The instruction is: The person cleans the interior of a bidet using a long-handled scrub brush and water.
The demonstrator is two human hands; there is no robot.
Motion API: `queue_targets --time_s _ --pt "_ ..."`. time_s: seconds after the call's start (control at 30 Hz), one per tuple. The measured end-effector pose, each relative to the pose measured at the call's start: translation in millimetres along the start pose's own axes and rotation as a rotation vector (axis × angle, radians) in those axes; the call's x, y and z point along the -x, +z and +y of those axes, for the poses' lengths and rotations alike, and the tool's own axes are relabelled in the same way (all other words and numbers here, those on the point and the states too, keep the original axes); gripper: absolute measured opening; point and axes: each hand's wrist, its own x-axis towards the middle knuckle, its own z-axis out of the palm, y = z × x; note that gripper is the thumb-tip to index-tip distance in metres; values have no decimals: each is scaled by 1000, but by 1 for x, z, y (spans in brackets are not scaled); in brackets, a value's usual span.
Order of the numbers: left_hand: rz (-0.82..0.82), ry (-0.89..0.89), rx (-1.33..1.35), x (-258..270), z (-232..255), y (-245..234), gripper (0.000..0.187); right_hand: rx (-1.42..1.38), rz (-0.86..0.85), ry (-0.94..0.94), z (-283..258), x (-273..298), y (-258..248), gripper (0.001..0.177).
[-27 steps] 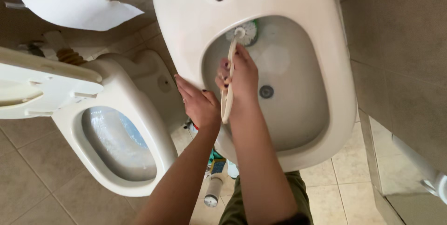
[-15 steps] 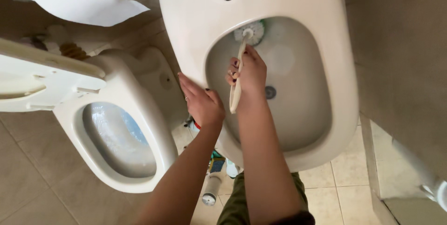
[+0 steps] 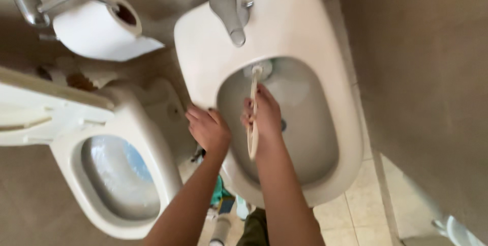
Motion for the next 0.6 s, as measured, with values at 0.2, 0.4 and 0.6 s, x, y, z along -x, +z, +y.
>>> queue_targets --time_s 0.2,0.4,0.6 --pt "66 100 39 -94 52 -1 75 -10 27 -21 5 -27 -8 51" --pt "173 152 30 -97 62 -4 75 -29 -156 -90 19 -26 -13 51" --pt "108 58 -32 -94 74 -12 76 -136 -27 -33 2 -12 16 67"
